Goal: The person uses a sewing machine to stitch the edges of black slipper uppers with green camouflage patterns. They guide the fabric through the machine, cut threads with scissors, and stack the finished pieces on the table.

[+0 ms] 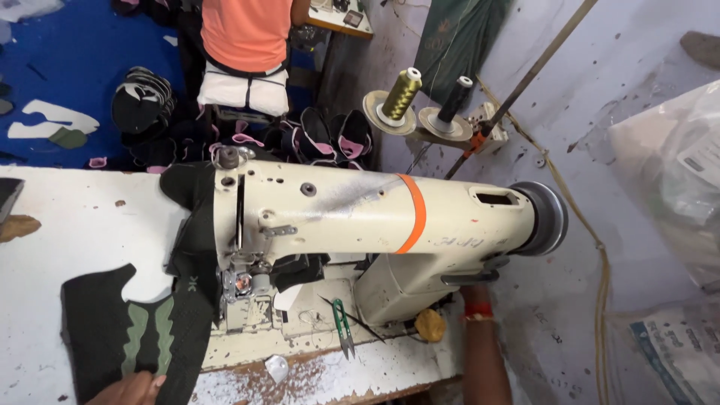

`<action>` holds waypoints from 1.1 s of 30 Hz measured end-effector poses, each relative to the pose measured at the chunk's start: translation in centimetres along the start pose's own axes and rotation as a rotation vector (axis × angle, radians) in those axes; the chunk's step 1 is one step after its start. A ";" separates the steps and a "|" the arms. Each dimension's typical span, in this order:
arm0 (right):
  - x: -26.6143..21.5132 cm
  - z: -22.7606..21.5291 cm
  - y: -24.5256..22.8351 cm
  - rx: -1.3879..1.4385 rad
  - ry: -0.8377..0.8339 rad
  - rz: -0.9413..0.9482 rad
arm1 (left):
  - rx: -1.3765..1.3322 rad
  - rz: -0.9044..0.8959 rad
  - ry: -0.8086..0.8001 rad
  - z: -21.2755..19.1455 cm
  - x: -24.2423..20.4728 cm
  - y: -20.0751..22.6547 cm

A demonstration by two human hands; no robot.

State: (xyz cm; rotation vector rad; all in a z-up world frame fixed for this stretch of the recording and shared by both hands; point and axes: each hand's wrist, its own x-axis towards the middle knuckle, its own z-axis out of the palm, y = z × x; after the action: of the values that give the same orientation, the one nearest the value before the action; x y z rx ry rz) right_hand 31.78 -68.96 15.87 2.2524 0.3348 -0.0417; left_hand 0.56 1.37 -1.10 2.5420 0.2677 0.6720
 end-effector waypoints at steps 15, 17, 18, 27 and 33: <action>6.5 3.9 1.0 -0.070 0.011 -0.025 | 0.146 -0.089 -0.119 3.2 -1.4 -3.9; 7.1 5.2 0.5 -0.078 0.006 -0.032 | 0.018 0.016 -0.151 3.7 -1.2 -5.2; 7.3 6.0 0.2 -0.081 0.004 -0.034 | 0.018 0.016 -0.154 3.8 -1.1 -5.5; 10.4 11.2 -0.5 -0.121 0.021 -0.033 | 0.061 0.056 0.006 4.3 -1.6 -3.8; 11.1 18.5 -1.6 -0.155 0.011 -0.051 | 0.025 0.105 0.014 6.7 -3.2 -6.4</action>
State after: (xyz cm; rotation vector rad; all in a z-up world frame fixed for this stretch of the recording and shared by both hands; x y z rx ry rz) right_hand 43.58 -79.48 1.13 2.0917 0.3881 -0.0291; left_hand 0.81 3.18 -10.75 2.5901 0.1487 0.7308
